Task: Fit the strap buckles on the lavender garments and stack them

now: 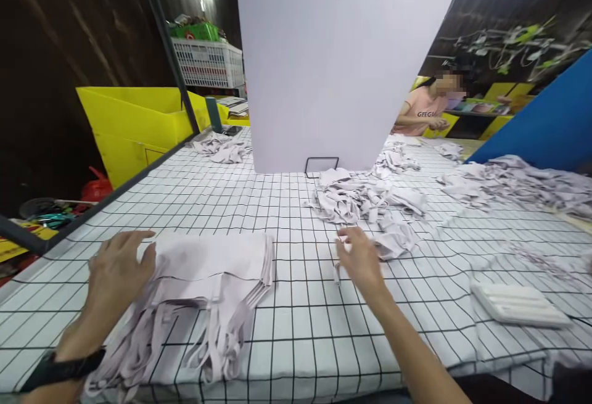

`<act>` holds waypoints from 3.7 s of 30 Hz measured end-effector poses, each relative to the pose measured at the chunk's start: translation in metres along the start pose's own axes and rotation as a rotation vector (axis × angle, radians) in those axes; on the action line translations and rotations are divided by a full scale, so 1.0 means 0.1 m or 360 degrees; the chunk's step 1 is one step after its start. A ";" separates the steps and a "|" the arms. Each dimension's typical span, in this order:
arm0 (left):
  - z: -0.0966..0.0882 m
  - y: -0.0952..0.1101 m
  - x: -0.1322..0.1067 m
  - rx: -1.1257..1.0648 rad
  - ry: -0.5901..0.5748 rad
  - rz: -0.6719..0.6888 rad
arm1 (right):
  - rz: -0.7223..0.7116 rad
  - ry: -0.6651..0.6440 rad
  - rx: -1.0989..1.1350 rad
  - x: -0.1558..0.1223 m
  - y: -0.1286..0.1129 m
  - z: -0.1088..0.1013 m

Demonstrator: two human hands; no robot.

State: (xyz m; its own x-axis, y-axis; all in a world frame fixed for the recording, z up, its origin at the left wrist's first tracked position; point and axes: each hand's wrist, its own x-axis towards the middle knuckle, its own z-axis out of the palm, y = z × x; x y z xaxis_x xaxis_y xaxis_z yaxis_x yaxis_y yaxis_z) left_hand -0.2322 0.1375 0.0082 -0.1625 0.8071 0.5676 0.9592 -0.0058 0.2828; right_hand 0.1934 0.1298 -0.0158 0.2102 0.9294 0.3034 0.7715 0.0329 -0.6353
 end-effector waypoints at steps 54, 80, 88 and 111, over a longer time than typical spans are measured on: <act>0.00 2.65 -0.15 -0.2793 -0.1834 -0.0601 | 0.0436 -0.0696 0.1107 -0.37 -0.09 -1.48; 0.40 2.35 -0.94 -0.0169 -0.1226 0.0931 | 0.0217 -0.0434 -0.0078 -0.40 0.62 -1.14; 0.38 2.21 -0.80 -0.0550 -0.0683 0.0867 | 0.0235 -0.0415 -0.0101 -0.51 0.58 -0.94; 0.01 2.23 -0.35 -0.0916 -0.0372 0.0431 | 0.0268 -0.0544 -0.0296 -0.52 0.70 -1.50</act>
State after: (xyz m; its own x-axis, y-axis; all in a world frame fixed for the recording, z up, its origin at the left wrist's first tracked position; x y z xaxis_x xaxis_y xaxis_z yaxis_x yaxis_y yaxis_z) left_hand -0.0126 0.1092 0.0505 0.1826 0.8390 0.5126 0.6721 -0.4870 0.5578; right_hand 0.3268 0.0285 0.0305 0.1554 0.9856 -0.0668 0.8453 -0.1677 -0.5074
